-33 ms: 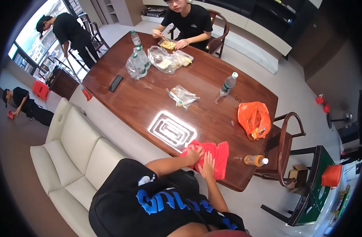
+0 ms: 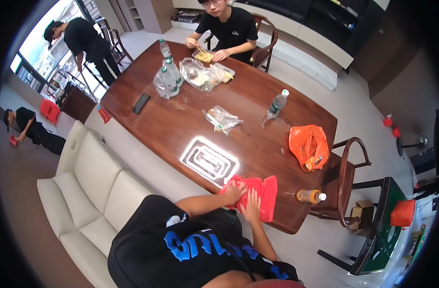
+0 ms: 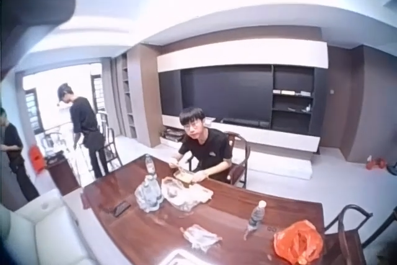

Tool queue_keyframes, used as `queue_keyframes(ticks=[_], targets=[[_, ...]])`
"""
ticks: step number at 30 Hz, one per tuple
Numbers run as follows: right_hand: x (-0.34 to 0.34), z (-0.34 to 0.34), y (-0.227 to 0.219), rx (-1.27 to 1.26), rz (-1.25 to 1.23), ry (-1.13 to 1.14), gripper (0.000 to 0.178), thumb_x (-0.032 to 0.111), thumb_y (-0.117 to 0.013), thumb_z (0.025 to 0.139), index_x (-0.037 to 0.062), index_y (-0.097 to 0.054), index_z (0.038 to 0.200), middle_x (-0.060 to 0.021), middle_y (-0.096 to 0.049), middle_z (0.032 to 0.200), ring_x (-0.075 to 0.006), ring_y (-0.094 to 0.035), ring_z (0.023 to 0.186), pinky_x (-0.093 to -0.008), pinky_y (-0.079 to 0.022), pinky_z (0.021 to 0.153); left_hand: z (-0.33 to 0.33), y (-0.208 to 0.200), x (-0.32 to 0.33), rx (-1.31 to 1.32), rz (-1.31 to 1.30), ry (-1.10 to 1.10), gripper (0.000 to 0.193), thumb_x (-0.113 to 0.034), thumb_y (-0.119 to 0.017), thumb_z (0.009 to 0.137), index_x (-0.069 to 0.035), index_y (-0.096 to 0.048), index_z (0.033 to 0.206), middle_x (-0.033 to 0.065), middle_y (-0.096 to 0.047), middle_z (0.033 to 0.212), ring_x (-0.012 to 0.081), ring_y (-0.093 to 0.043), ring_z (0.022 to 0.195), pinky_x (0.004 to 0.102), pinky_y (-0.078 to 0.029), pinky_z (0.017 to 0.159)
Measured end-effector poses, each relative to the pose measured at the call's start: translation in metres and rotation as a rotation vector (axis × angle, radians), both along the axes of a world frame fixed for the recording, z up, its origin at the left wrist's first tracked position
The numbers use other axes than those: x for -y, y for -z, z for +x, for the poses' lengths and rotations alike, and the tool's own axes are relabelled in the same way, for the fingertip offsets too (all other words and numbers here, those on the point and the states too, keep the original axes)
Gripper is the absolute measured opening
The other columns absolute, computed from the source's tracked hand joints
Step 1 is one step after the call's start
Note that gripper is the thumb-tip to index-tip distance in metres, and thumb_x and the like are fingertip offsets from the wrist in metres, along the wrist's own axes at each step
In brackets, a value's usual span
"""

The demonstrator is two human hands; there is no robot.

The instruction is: Cleaning a white sofa, a wooden chair, and an electric fan using a red cloth.

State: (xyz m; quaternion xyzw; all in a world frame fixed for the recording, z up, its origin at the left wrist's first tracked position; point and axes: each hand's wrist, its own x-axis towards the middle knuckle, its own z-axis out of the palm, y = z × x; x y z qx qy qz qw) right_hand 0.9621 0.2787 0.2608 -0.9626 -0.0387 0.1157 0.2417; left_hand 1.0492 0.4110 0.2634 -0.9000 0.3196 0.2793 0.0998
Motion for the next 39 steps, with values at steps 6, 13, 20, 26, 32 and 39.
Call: queue_keyframes(ticks=[6,13,20,26,32,39], targets=[[-0.006,-0.001,0.004,-0.050,-0.112,-0.087,0.087,0.036,-0.066,0.082,-0.0044,-0.022,0.146,-0.0194,-0.012,0.156,-0.0340,-0.011,0.145,-0.0518,-0.011,0.116,0.001,0.002,-0.038,0.036,-0.330,0.027,0.086,-0.030,-0.081,0.067,-0.025,-0.036,0.140,0.0100,-0.032,0.142,0.0394,-0.042,0.122,0.0455,-0.055,0.084],[-0.029,0.057,0.006,0.003,-0.150,-0.283,0.093,0.046,-0.067,0.080,-0.0022,-0.023,0.146,-0.0167,-0.014,0.156,-0.0296,-0.009,0.146,-0.0509,-0.008,0.116,0.016,-0.033,-0.079,-0.068,-0.411,-0.313,0.089,-0.024,-0.082,0.066,-0.027,-0.034,0.141,0.0147,-0.033,0.140,0.0389,-0.046,0.120,0.0467,-0.053,0.089],[-0.164,0.122,0.005,-0.038,-0.131,-0.154,0.088,0.046,-0.062,0.084,0.0011,-0.021,0.148,-0.0181,-0.005,0.158,-0.0304,-0.003,0.147,-0.0521,-0.006,0.116,0.079,-0.028,-0.179,0.100,-0.187,-0.444,0.086,-0.020,-0.077,0.072,-0.035,-0.030,0.143,0.0068,-0.028,0.148,0.0408,-0.043,0.125,0.0512,-0.049,0.093],[-0.104,0.097,0.008,0.038,0.066,-0.215,0.081,0.045,-0.062,0.085,0.0142,-0.024,0.150,-0.0100,-0.016,0.157,-0.0266,-0.015,0.145,-0.0484,-0.013,0.116,0.062,-0.030,-0.163,0.181,-0.096,-0.500,0.077,-0.021,-0.068,0.078,-0.038,-0.031,0.143,0.0048,-0.028,0.151,0.0433,-0.036,0.130,0.0611,-0.037,0.099],[-0.033,-0.007,-0.016,-0.017,-0.114,-0.007,0.085,0.035,-0.070,0.079,0.0130,-0.026,0.149,-0.0118,-0.023,0.155,-0.0336,-0.021,0.143,-0.0528,-0.021,0.113,0.007,-0.020,-0.089,0.105,-0.316,-0.145,0.062,-0.024,-0.060,0.084,-0.036,-0.040,0.141,0.0086,-0.035,0.148,0.0422,-0.041,0.128,0.0598,-0.038,0.097],[0.003,-0.093,-0.018,-0.042,-0.085,0.440,0.069,0.003,-0.068,0.071,0.0085,-0.044,0.136,-0.0125,-0.029,0.151,-0.0353,-0.030,0.138,-0.0455,-0.032,0.110,-0.036,-0.010,-0.008,0.037,-0.506,0.173,0.050,-0.021,-0.054,0.088,-0.035,-0.047,0.135,0.0074,-0.037,0.145,0.0361,-0.043,0.126,0.0525,-0.042,0.092]])
